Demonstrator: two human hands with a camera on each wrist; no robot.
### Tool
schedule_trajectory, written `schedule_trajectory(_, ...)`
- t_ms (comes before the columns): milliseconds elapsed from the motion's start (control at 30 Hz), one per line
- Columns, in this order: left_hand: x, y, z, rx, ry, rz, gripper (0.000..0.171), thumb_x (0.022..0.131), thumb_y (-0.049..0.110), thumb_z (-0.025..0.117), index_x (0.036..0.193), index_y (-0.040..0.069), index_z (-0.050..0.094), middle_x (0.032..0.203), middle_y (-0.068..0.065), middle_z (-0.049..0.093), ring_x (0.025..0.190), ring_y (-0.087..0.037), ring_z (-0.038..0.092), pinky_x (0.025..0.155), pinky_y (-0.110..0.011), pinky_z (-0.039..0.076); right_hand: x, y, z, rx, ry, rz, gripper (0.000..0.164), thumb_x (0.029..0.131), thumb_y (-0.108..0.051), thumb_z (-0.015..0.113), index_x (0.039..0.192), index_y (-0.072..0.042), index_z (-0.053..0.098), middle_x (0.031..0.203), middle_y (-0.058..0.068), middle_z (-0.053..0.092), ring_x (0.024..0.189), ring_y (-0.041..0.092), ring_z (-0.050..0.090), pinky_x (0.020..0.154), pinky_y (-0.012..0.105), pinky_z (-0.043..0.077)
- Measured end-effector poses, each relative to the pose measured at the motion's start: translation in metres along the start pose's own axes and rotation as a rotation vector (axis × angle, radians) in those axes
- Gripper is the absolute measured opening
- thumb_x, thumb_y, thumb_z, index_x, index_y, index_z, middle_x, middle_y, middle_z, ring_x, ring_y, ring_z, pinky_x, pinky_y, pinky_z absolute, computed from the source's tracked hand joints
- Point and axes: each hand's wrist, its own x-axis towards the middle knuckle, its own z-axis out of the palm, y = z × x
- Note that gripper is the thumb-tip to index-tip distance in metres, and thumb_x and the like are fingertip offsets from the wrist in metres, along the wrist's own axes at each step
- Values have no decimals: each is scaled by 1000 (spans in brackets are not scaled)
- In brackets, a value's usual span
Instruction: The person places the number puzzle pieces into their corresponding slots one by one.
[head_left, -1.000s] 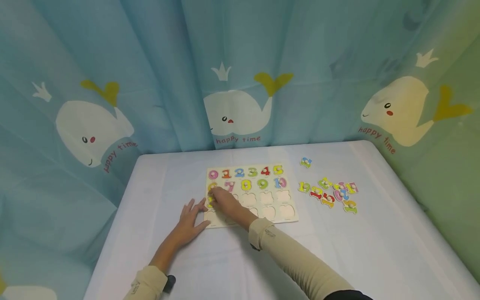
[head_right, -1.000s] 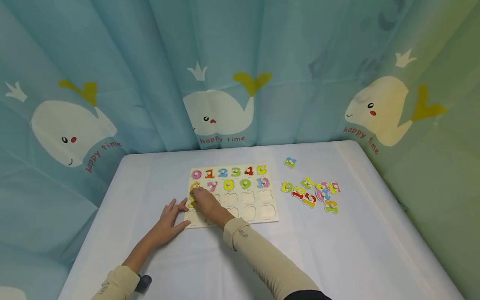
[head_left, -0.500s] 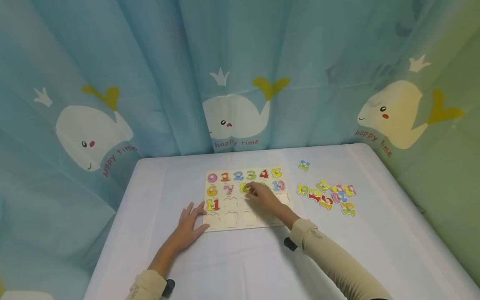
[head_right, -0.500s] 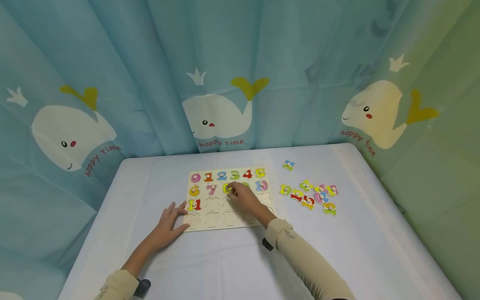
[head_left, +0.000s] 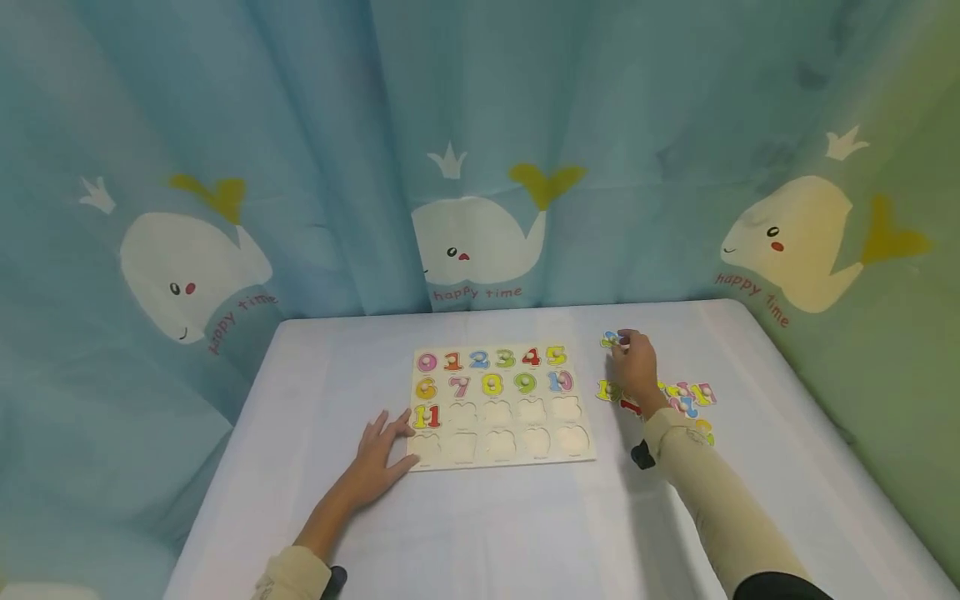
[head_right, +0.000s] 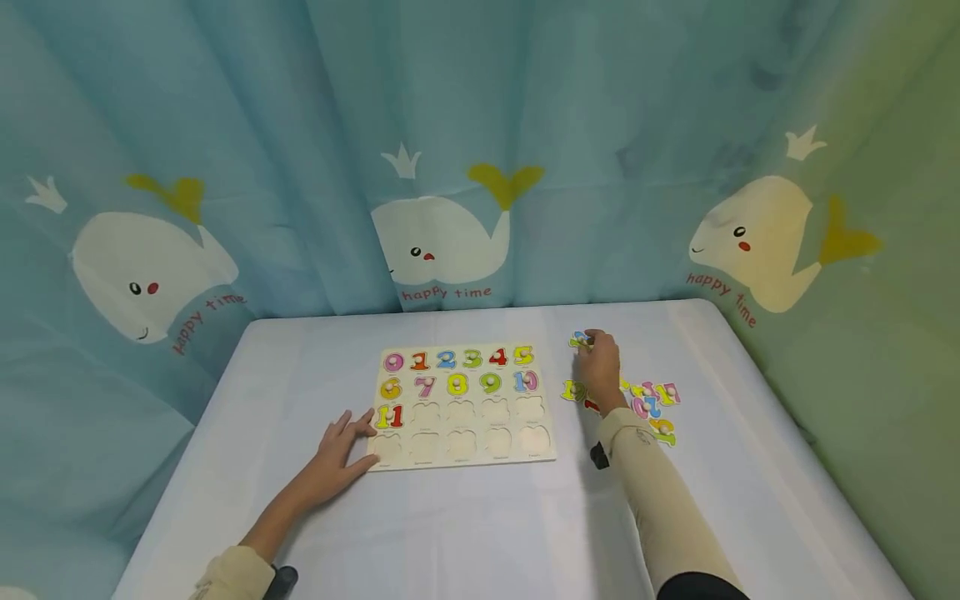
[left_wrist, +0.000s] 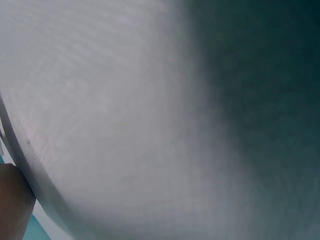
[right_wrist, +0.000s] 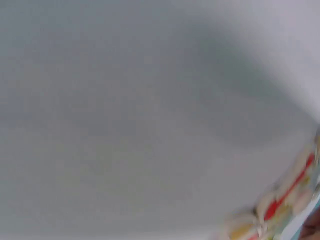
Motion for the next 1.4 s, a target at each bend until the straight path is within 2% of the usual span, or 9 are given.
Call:
schedule_trajectory(100,1,2,4,-13,-17,14,30,87,23,66,112,13,52,150,-11,32,139,-42,11,110,-55,0,5,12,-12,-34,-49,42,36,94,-3,50,128,11,45,116,29,51,105,42,51,88,51,44)
schedule_trajectory(300,4,8,11,-22,-35,22,31,87,24,67,113,15,53,150,-8,33,139,-40,10,111,-54,1,9,25,-24,-127,-137,-14,33,95,-1,50,126,8,48,116,28,54,105,41,52,88,52,43)
schedule_trajectory(433,6,11,13,-10,-58,-1,31,87,25,67,113,16,53,151,-6,31,140,-37,9,112,-51,0,7,27,-28,-155,-135,-44,29,93,3,49,121,9,52,108,27,56,100,40,53,85,52,44)
schedule_trajectory(667,6,10,9,6,-62,-33,33,88,30,66,115,18,52,151,-5,30,141,-35,7,112,-48,0,7,17,-27,-117,-91,-124,29,90,1,54,118,10,54,95,24,56,86,35,53,76,49,45)
schedule_trajectory(900,2,3,6,15,-10,-13,33,87,27,67,114,16,52,149,-9,34,139,-40,11,111,-53,2,-3,-12,-1,-60,-152,-233,30,89,-3,60,117,7,56,90,17,57,79,28,54,68,41,45)
schedule_trajectory(1000,2,1,4,8,-16,-19,33,87,27,66,115,16,52,150,-8,32,139,-39,10,111,-52,1,-15,-32,12,-26,-197,-272,31,88,-4,62,117,5,57,87,13,58,76,25,54,65,37,45)
schedule_trajectory(1133,2,-1,2,4,-27,-33,32,88,27,65,114,15,52,151,-9,30,139,-39,9,112,-50,-1,-35,-58,32,-6,-259,-385,31,84,-2,66,113,4,59,82,6,58,72,19,54,62,34,46)
schedule_trajectory(1233,2,-1,0,10,-28,-42,32,88,27,65,114,15,52,151,-10,30,140,-39,9,111,-51,-1,-50,-75,48,-9,-337,-452,31,82,-3,69,111,2,61,79,1,57,70,14,53,62,30,47)
schedule_trajectory(1400,2,-1,-1,23,-28,-54,32,88,27,65,115,16,52,151,-9,31,140,-38,8,112,-50,0,-76,-103,74,-8,-516,-423,30,82,-7,71,111,-3,62,78,-6,57,71,9,51,64,25,47)
